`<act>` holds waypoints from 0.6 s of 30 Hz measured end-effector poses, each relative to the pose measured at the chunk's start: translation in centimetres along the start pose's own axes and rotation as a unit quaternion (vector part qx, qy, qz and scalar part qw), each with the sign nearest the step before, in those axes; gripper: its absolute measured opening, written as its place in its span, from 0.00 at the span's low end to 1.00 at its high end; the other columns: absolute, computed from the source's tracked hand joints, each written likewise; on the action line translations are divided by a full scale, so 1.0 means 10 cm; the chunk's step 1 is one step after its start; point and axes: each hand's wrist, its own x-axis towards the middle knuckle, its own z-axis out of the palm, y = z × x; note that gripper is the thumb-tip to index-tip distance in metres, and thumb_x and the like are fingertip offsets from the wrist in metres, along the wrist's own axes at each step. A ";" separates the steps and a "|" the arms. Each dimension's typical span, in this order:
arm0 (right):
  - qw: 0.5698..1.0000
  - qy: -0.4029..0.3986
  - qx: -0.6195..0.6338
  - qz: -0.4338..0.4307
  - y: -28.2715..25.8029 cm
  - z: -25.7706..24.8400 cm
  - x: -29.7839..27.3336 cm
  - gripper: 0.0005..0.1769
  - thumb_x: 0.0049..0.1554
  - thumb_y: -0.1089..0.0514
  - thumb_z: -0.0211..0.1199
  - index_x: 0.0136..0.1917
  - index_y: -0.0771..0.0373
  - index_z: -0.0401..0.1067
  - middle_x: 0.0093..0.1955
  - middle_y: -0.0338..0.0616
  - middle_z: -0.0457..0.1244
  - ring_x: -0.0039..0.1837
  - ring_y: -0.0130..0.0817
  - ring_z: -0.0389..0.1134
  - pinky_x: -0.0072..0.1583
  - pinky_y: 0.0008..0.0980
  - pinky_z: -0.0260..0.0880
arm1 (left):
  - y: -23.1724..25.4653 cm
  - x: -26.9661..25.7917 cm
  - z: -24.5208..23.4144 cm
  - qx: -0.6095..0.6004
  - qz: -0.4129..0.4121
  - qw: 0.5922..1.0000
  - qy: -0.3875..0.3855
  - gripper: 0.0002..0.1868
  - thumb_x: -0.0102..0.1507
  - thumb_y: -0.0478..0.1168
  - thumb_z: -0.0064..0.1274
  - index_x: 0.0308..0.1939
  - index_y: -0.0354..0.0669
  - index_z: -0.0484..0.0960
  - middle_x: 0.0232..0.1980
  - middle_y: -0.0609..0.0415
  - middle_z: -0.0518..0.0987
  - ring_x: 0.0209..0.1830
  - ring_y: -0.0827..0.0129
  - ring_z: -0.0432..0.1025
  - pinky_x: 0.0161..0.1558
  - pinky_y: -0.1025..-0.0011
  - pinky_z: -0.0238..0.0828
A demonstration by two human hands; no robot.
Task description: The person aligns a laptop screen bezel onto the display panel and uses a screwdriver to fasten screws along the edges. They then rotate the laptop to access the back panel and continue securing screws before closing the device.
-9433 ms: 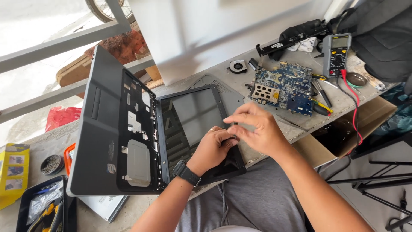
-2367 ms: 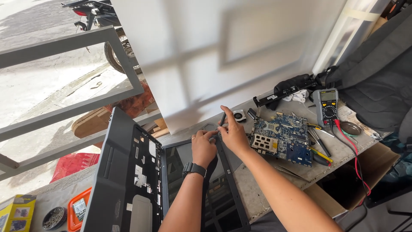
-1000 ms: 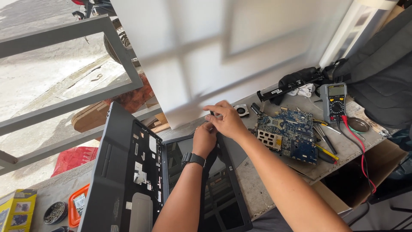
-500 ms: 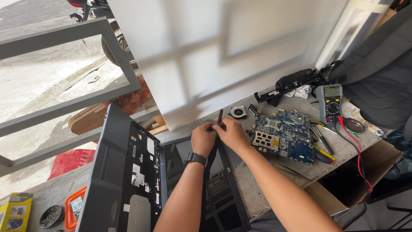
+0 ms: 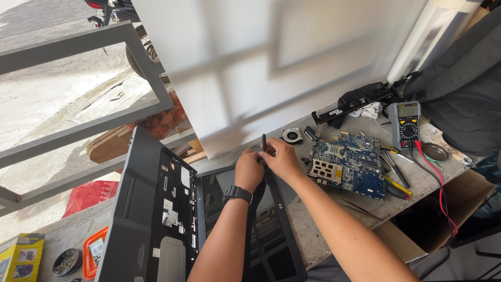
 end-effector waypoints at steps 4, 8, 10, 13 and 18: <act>0.999 0.008 -0.008 0.033 -0.05 -0.01 0.01 0.14 0.61 0.61 0.79 0.61 0.54 0.86 0.48 0.48 0.79 0.52 0.45 0.82 0.48 0.40 0.87 | 0.19 -0.10 -0.09 0.026 0.007 1.000 0.003 0.09 0.71 0.37 0.65 0.50 0.39 0.97 0.51 0.42 0.87 0.53 0.47 0.86 0.51 0.58 0.87; 0.998 0.038 0.006 0.043 -0.14 -0.10 -0.04 0.14 0.63 0.63 0.73 0.62 0.56 0.84 0.50 0.48 0.80 0.53 0.44 0.83 0.51 0.40 0.87 | 0.08 -0.02 0.07 0.070 0.032 0.997 0.015 0.09 0.71 0.40 0.67 0.49 0.39 0.96 0.51 0.43 0.86 0.53 0.46 0.85 0.49 0.55 0.88; 0.998 0.055 0.011 0.035 -0.19 -0.16 -0.08 0.14 0.63 0.64 0.72 0.62 0.57 0.83 0.51 0.48 0.81 0.54 0.44 0.83 0.51 0.41 0.86 | 0.03 0.02 0.11 0.088 0.029 0.996 0.009 0.09 0.72 0.42 0.67 0.48 0.42 0.96 0.51 0.46 0.85 0.54 0.49 0.84 0.48 0.57 0.88; 0.996 0.081 0.039 0.027 -0.29 -0.31 -0.16 0.14 0.65 0.65 0.71 0.63 0.58 0.82 0.52 0.49 0.80 0.55 0.43 0.83 0.53 0.39 0.86 | 0.10 -0.03 0.07 0.107 0.028 0.994 0.003 0.10 0.73 0.43 0.65 0.49 0.41 0.95 0.53 0.45 0.85 0.58 0.48 0.83 0.50 0.56 0.88; 0.993 0.099 0.065 -0.029 -0.70 -0.74 -0.45 0.13 0.66 0.68 0.70 0.64 0.64 0.80 0.54 0.53 0.80 0.56 0.44 0.84 0.54 0.37 0.88 | 0.07 -0.02 0.15 0.171 0.039 0.984 -0.008 0.13 0.77 0.44 0.59 0.51 0.35 0.90 0.62 0.42 0.80 0.70 0.41 0.77 0.57 0.50 0.88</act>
